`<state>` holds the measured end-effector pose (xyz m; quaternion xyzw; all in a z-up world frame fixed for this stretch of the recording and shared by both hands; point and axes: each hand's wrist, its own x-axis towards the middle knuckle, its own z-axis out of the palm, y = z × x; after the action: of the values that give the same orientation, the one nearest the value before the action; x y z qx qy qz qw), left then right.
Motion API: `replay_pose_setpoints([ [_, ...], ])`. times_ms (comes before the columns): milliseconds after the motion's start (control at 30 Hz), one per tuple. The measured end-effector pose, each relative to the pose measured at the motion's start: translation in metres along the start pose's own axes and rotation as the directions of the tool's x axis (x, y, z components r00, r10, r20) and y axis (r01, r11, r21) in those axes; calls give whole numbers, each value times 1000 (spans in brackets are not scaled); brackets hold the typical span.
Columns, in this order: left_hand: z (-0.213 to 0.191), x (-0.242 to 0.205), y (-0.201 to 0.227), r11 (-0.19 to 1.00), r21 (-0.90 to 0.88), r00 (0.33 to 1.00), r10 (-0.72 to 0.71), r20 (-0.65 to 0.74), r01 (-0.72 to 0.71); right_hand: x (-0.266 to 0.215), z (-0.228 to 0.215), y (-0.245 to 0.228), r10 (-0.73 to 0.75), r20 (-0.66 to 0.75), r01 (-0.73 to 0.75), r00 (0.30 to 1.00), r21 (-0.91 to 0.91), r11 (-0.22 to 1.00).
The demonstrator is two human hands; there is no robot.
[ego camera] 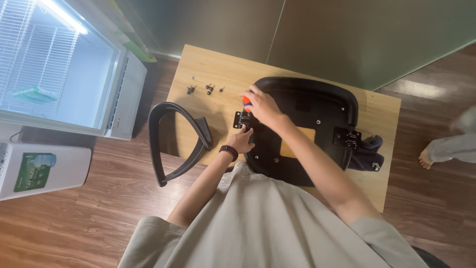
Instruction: The person assembles an office chair seat on the floor, using a screwdriver to drive screws into a metal bracket on the underside of the seat. They hold the bracket in place, pick up screws from the board, and reposition the detached armrest while tightening fasteners.
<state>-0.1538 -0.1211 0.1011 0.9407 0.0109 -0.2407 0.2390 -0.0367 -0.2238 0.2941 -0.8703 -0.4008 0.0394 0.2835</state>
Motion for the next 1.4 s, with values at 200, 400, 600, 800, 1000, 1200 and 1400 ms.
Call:
replay_pose_setpoints([
  [200, 15, 8, -12, 999, -15, 997, 41, -69, -43, -3, 1, 0, -154, 149, 175, 977, -145, 974],
  [400, 5, 2, -5, 999, -24, 999, 29, -42, -30, -11, -1, -17, 193, 15, -193, 981, -32, 981],
  [600, 8, 5, -8, 999, -45, 999, 25, -37, -26, -23, -7, 11, -10, -144, 42, 989, 216, 976],
  [800, 10, 7, -6, 999, -36, 999, 10, -32, -11, -19, 7, 8, 174, -196, -63, 965, 473, 879],
  [1000, 0, 1, -2, 999, -42, 1000, -19, -14, 19, -23, 35, 40, 106, -127, 26, 986, 754, 656],
  [1200, 24, 23, -24, 996, -65, 997, 60, -55, -64, -32, 4, 24, 134, -141, -9, 981, 657, 754],
  [1400, 0, 8, -2, 998, -51, 999, -39, 17, 40, -31, -2, 18, 264, -193, -176, 945, 381, 908],
])
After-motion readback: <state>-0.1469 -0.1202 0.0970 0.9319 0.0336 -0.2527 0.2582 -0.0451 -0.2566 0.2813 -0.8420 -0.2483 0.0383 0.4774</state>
